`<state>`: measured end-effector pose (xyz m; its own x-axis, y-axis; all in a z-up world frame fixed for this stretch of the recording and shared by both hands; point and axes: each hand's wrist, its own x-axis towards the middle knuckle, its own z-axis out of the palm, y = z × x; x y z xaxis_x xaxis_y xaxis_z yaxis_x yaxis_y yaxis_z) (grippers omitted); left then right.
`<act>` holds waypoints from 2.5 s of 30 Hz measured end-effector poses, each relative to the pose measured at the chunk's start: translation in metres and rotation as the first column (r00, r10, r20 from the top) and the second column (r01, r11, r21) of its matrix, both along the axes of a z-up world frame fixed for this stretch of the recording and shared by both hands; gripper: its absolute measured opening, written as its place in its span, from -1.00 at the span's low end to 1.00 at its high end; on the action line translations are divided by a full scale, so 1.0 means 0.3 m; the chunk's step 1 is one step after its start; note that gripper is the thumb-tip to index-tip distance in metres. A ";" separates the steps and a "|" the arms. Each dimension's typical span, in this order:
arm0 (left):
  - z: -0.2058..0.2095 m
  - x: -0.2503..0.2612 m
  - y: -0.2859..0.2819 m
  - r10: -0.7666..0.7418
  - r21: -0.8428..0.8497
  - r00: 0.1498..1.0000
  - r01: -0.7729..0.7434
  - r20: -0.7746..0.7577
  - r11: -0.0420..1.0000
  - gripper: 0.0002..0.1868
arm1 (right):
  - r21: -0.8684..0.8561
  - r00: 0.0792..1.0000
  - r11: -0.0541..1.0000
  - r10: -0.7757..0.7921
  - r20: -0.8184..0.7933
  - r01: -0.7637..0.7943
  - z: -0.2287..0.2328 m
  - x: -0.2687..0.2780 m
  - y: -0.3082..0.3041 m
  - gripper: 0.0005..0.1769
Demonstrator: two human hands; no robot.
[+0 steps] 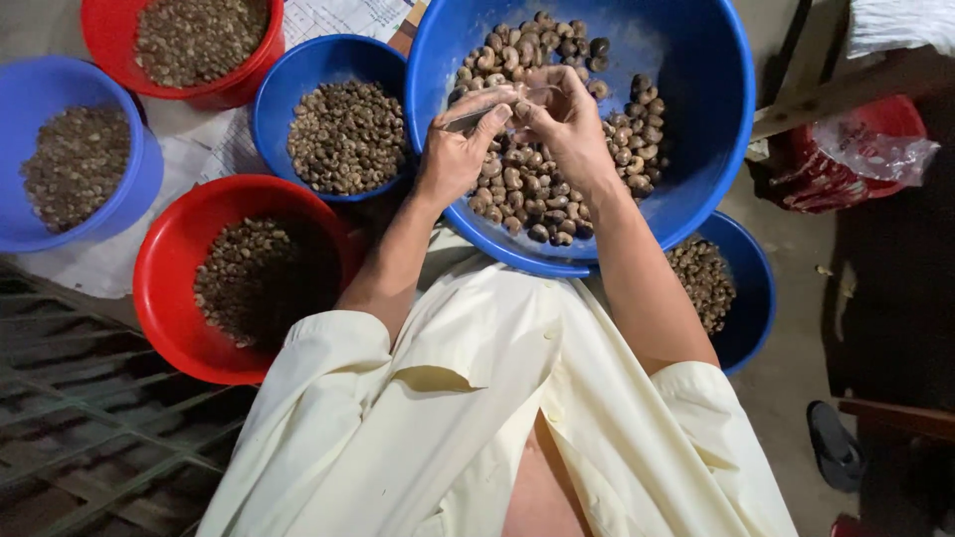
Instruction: Sorting and processing nuts into different colored bowls using a small hand tool
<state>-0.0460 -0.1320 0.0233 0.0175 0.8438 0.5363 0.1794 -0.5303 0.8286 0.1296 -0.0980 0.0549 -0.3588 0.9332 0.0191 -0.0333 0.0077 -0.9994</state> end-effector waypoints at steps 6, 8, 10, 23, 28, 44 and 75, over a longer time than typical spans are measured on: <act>-0.005 0.006 0.007 0.013 0.080 1.000 -0.012 -0.011 0.997 -0.79 | 0.259 0.996 0.961 0.090 0.027 -0.094 -0.109 0.012 0.039 -0.73; -0.005 0.007 0.013 -0.021 0.095 1.000 0.020 0.006 0.995 -0.80 | 0.265 0.996 0.960 0.080 0.034 -0.086 -0.157 0.017 0.066 -0.70; -0.011 0.011 0.013 -0.053 0.107 0.998 0.050 0.021 0.993 -0.82 | 0.269 0.997 0.960 0.071 0.038 -0.079 -0.180 0.029 0.073 -0.66; -0.002 -0.008 0.006 0.034 0.044 0.998 -0.032 -0.050 0.999 -0.78 | 0.473 0.968 0.867 0.041 0.246 -0.157 -0.085 0.026 0.013 -0.56; -0.018 -0.009 0.011 -0.005 -0.014 0.997 0.004 -0.077 1.000 -0.79 | 0.529 0.943 0.839 -0.061 0.328 -0.130 -0.119 0.024 0.026 -0.58; 0.027 -0.002 -0.012 -0.072 -0.021 0.996 0.073 0.049 0.997 -0.78 | 0.024 0.990 0.990 0.138 0.024 -0.138 -0.004 0.003 -0.030 -0.64; 0.040 0.016 -0.029 -0.058 -0.174 0.998 0.063 0.038 0.983 -0.74 | 0.278 0.544 0.656 -0.746 0.384 0.702 -0.489 1.024 -0.239 -0.64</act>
<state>-0.0413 -0.1407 0.0352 0.0563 0.9224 0.3820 0.1230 -0.3861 0.9142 0.4369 -0.1697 -0.0917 0.4511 0.8817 0.1384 0.4461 -0.0885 -0.8906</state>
